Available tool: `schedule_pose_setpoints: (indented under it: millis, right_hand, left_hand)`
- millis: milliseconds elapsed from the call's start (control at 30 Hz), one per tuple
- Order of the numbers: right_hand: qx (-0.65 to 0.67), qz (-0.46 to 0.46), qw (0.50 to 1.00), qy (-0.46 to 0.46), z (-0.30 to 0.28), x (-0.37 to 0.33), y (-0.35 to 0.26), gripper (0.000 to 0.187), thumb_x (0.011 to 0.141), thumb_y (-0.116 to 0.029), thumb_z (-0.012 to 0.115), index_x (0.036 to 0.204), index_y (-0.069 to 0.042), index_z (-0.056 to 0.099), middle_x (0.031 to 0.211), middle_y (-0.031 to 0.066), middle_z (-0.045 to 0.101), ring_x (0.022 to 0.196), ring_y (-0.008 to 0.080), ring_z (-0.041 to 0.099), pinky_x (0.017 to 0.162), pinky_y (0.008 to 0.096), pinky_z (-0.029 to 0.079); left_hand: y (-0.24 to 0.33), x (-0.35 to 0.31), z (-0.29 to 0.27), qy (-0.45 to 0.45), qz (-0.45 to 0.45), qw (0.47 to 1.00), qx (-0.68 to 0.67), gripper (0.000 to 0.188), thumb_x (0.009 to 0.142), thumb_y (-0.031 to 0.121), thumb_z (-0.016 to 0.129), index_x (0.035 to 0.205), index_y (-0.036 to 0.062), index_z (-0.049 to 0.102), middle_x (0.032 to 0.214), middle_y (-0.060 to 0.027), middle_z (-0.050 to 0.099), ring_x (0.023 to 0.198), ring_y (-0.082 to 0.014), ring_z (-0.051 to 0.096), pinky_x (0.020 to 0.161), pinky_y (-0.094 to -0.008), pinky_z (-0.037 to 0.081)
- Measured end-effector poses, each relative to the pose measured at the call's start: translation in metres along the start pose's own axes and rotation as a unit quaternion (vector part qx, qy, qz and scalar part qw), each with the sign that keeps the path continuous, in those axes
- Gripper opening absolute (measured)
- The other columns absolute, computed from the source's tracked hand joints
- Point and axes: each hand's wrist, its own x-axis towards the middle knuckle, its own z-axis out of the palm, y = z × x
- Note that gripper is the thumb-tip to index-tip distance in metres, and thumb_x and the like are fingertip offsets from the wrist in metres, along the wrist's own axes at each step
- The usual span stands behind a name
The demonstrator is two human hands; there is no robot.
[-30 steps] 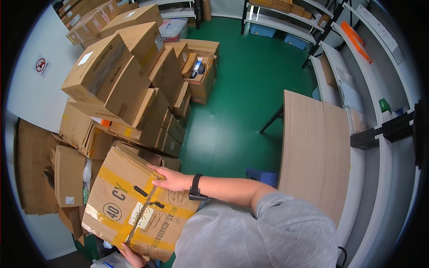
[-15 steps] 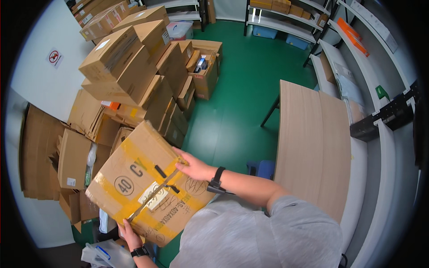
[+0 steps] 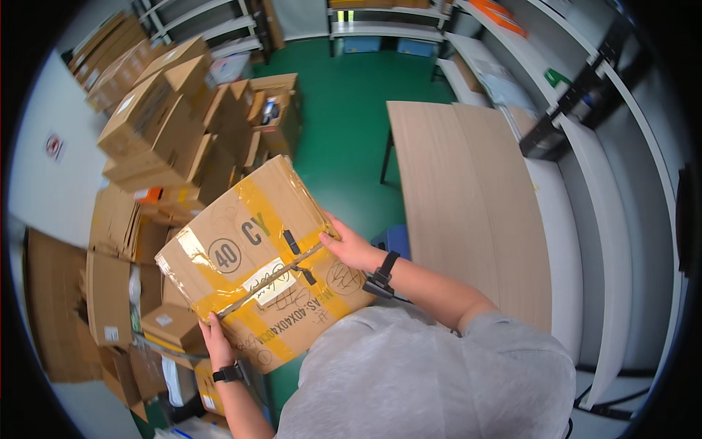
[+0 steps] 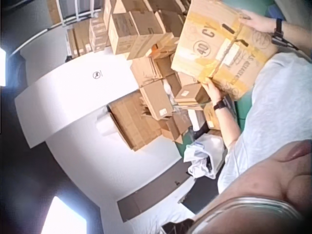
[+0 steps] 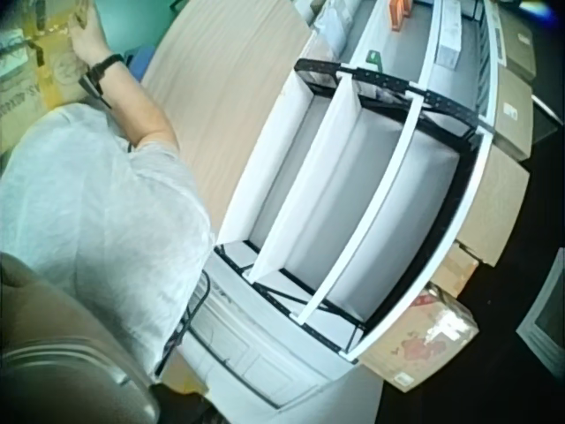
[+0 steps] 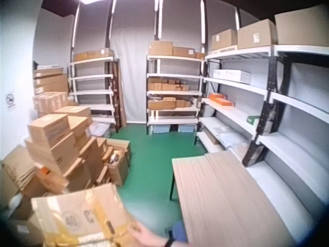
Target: Storing boxes on shelves and reviewing inventory papers in a warehouse.
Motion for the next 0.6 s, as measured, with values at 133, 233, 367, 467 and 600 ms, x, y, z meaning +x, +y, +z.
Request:
schedule_pose_setpoints:
  millis: [133, 233, 367, 467, 600]
  right_hand:
    - [0.044, -0.015, 0.998, 0.053, -0.059, 0.007, 0.001, 0.065, 0.109, -0.02, 0.052, 0.163, -0.004, 0.02, 0.158, 0.0132, 0.041, 0.144, 0.0206, 0.039, 0.119, 0.034, 0.032]
    - [0.059, -0.017, 0.997, 0.048, -0.187, -0.017, 0.003, 0.065, 0.109, -0.021, 0.052, 0.163, -0.003, 0.02, 0.159, 0.014, 0.04, 0.145, 0.0208, 0.037, 0.12, 0.0343, 0.031]
    - [0.022, -0.014, 0.999, 0.035, -0.415, -0.019, -0.025, 0.065, 0.109, -0.02, 0.051, 0.163, -0.004, 0.019, 0.159, 0.0145, 0.04, 0.146, 0.0212, 0.037, 0.12, 0.0349, 0.03]
    - [0.045, -0.04, 0.998, 0.031, -0.561, 0.034, -0.056, 0.067, 0.107, -0.024, 0.054, 0.162, -0.005, 0.022, 0.16, 0.0204, 0.038, 0.149, 0.029, 0.036, 0.121, 0.0378, 0.03]
    - [0.054, -0.028, 0.998, 0.028, -0.719, 0.076, -0.093, 0.068, 0.107, -0.024, 0.054, 0.163, -0.005, 0.021, 0.159, 0.0213, 0.038, 0.149, 0.0301, 0.036, 0.121, 0.039, 0.03]
  left_hand:
    - [0.049, 0.031, 0.063, -0.034, 0.013, 0.998, 0.06, 0.06, 0.11, 0.034, 0.051, 0.157, 0.0031, 0.032, 0.153, -0.0108, 0.046, 0.136, -0.021, 0.046, 0.116, -0.0363, 0.036]
    - [0.051, -0.001, 0.187, -0.038, -0.002, 0.998, 0.039, 0.061, 0.109, 0.034, 0.051, 0.158, 0.003, 0.031, 0.155, -0.0115, 0.044, 0.138, -0.0213, 0.044, 0.117, -0.0366, 0.034]
    - [0.065, -0.04, 0.41, -0.01, -0.021, 0.999, 0.022, 0.062, 0.109, 0.034, 0.051, 0.158, 0.002, 0.031, 0.156, -0.0123, 0.043, 0.14, -0.0218, 0.042, 0.118, -0.0369, 0.032]
    - [0.107, -0.008, 0.551, -0.02, -0.011, 0.998, 0.055, 0.063, 0.109, 0.035, 0.051, 0.158, 0.0003, 0.03, 0.157, -0.0129, 0.042, 0.142, -0.0226, 0.041, 0.119, -0.0372, 0.03]
    - [0.166, 0.011, 0.717, -0.005, -0.018, 0.997, 0.079, 0.063, 0.11, 0.035, 0.05, 0.157, -0.0011, 0.029, 0.157, -0.0132, 0.042, 0.142, -0.0226, 0.041, 0.119, -0.0369, 0.03]
